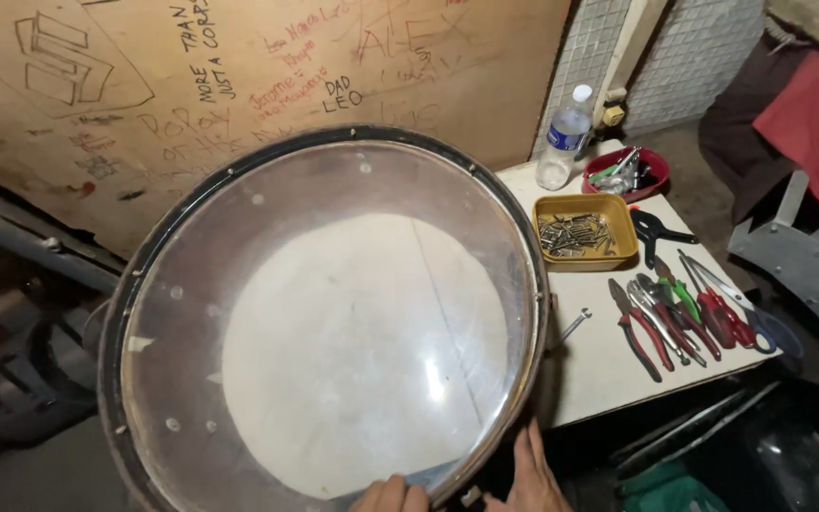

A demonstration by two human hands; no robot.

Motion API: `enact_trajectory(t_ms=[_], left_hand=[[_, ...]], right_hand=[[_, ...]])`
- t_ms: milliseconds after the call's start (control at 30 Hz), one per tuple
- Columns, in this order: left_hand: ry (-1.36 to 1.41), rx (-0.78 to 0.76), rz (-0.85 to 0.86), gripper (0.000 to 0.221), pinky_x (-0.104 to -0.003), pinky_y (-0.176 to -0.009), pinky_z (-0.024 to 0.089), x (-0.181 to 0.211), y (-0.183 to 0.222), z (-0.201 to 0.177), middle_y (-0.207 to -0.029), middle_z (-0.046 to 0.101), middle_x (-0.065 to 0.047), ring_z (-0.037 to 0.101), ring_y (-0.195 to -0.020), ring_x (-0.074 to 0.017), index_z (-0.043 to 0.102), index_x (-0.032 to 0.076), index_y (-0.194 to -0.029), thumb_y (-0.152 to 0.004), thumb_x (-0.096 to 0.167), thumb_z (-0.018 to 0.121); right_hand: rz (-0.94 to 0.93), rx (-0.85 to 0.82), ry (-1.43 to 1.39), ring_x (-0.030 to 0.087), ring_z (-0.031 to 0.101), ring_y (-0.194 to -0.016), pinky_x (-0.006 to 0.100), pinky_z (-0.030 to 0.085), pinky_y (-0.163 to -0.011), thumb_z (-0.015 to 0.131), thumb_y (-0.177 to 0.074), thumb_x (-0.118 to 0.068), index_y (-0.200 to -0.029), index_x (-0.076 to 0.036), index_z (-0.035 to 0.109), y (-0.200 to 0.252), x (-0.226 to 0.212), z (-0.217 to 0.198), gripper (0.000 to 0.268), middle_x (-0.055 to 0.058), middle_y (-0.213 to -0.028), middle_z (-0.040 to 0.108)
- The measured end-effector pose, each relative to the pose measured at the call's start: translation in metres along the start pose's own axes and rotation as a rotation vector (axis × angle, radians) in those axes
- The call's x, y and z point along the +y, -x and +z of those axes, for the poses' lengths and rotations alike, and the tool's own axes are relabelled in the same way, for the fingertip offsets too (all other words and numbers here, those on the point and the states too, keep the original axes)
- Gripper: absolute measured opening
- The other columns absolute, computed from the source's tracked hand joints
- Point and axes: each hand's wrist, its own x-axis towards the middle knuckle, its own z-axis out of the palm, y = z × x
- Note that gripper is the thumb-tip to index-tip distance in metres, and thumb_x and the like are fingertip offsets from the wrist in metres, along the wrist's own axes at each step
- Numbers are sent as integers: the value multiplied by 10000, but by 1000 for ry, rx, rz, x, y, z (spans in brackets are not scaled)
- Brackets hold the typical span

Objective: Repairing a drum by adjusting the rim and tightening bolts using hand tools.

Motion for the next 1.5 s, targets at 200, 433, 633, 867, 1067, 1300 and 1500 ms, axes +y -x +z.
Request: enact_trajectory(t_ms=[200,433,633,867,1067,1300,1500], left_hand=[[212,-624,-37,226,-425,-477,563,8,-40,-32,-718,618,-99,620,-564,-278,701,142,-884,-865,361,754],[274,-519,113,231,-399,-511,572,-7,-45,-44,-716,603,-79,636,-574,-258,653,121,-872,-920,328,742],[354,-523,209,261,-403,-516,570,-21,-34,-27,-727,646,-113,651,-561,-288,659,95,-911,-989,340,703],[367,-606,225,283,-391,-536,585,-30,-29,-25,-711,651,-96,667,-563,-276,658,104,-880,-1006,355,694],[317,-520,290,171,-360,-516,581,-39,-20,-18,-694,614,-79,653,-539,-245,633,122,-844,-924,268,675],[-128,-128,203,186,-285,-396,489,-15,-29,-32,-558,476,-1,483,-418,-143,509,211,-623,-634,177,692],[-193,168,33,214,-312,-333,320,6,-40,-34,-473,341,0,314,-409,-145,374,197,-511,-441,218,575]], right_hand=[[223,-77,5,536,262,-1423,626,272,-1168,1032,-536,-199,-1569,60,-76,-5,-40,13,1537,372,-1577,76],[38,63,76,500,581,-1121,575,503,-957,832,-650,-329,-1495,122,148,1,6,48,1177,338,-1312,423],[279,19,117,476,626,-1118,557,500,-983,883,-715,-396,-1464,69,265,-5,-2,43,1077,301,-1283,513],[303,158,-36,364,721,-1027,449,574,-914,894,-638,-229,-1414,-71,444,-10,-44,21,911,158,-1184,644],[347,105,-46,382,707,-1084,494,556,-980,726,-764,-157,-1494,-88,372,-16,-63,7,814,167,-1250,626],[-144,221,-22,441,711,-991,495,595,-873,853,-604,-148,-1482,108,252,-17,-49,9,1095,288,-1230,588],[-150,280,32,467,677,-911,496,574,-815,841,-623,-217,-1394,142,347,-13,-35,22,983,297,-1144,586]])
